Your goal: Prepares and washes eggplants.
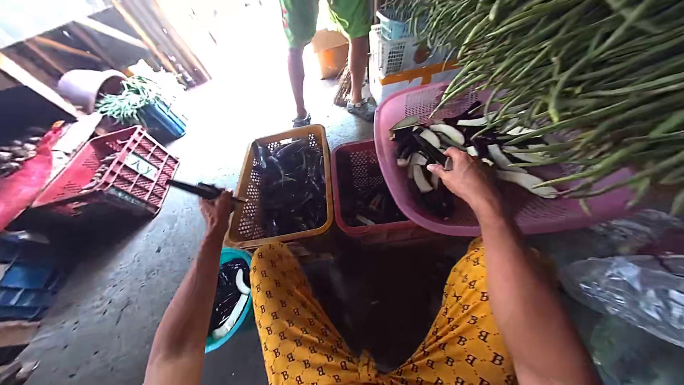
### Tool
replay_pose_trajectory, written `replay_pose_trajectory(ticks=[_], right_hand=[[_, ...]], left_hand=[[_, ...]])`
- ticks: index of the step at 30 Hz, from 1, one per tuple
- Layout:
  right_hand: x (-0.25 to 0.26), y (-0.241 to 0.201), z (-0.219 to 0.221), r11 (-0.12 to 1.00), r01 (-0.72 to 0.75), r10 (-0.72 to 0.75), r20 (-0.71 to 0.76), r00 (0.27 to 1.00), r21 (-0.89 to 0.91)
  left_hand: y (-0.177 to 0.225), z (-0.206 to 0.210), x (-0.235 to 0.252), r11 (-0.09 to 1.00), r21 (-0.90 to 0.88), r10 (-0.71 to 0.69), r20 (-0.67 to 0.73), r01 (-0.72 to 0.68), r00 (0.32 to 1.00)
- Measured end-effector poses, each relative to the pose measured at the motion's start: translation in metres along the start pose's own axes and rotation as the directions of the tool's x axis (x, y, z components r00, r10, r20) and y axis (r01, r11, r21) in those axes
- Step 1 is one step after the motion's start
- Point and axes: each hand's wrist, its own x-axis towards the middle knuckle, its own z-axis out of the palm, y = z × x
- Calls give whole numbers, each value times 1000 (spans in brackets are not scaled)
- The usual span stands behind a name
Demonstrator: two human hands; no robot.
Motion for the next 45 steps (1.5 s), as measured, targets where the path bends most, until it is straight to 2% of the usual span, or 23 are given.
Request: replay_pose_trajectory(ticks=[3, 6, 8, 10, 12, 13, 15, 16, 18, 20, 23, 25, 27, 28, 30, 32, 34, 38, 43, 45], right_hand=[[-4, -10, -4, 997, -41, 42, -10, 999, 73], [-15, -18, -1, 994, -6, 11, -45, 999, 109], [-24, -24, -2, 994, -1, 8, -62, 998, 108], [-25, -30, -9, 993, -38, 40, -12, 999, 107], [-23, -25, -12, 996, -52, 53, -22, 998, 78], [-21, -20, -11, 996, -40, 44, -44, 998, 81], [-18, -10, -9, 992, -18, 27, -71, 997, 125], [-18, -5, -6, 991, -2, 14, -88, 996, 133], [-19, 2, -2, 993, 12, -1, -86, 996, 118], [-21, 2, -2, 997, -1, 3, -28, 1000, 82], [-27, 2, -2, 998, 7, -10, 57, 998, 56], [-34, 3, -2, 998, 45, -48, 75, 996, 38], [-30, 3, -2, 997, 57, -52, 109, 993, -45], [-26, 4, 0, 994, 78, -69, 115, 991, -80], [-20, 5, 9, 985, 135, -123, 112, 986, -107], [-7, 14, 22, 974, 190, -177, 105, 979, -127], [9, 23, 36, 965, 229, -215, 118, 969, -125], [16, 12, 55, 972, 190, -164, 179, 970, -141], [11, -14, 56, 966, 110, -52, 244, 969, -234], [7, -21, 56, 960, 82, -9, 260, 966, -269]], left_hand=[[73, 98, -7, 975, -167, -118, 158, 144, 980], [140, 195, -32, 899, -339, -113, 435, 279, 893], [174, 258, -55, 833, -385, -83, 622, 397, 779], [201, 315, -77, 817, -351, -7, 788, 459, 615], [222, 356, -96, 824, -302, 56, 885, 479, 462], [231, 368, -104, 837, -274, 58, 905, 473, 422], [236, 384, -107, 867, -239, 41, 908, 437, 416], [232, 384, -106, 886, -231, 29, 893, 403, 448], [219, 361, -105, 916, -260, 52, 832, 306, 552], [191, 311, -96, 941, -300, 128, 746, 157, 653], [124, 191, -76, 960, -266, 225, 550, -87, 804], [68, 106, -64, 971, -174, 215, 359, -161, 908], [2, 22, -63, 995, 10, 93, 148, -95, 985], [-33, -19, -68, 992, 120, 15, 64, -23, 998], [-101, -93, -86, 917, 362, -174, -20, 169, 985], [-160, -143, -110, 786, 536, -341, -39, 307, 939], [-197, -161, -136, 654, 674, -461, -4, 343, 887], [-233, -147, -160, 499, 829, -534, 64, 253, 843], [-250, -125, -149, 453, 855, -550, 46, 252, 834], [-255, -121, -145, 428, 866, -587, 51, 257, 808]])
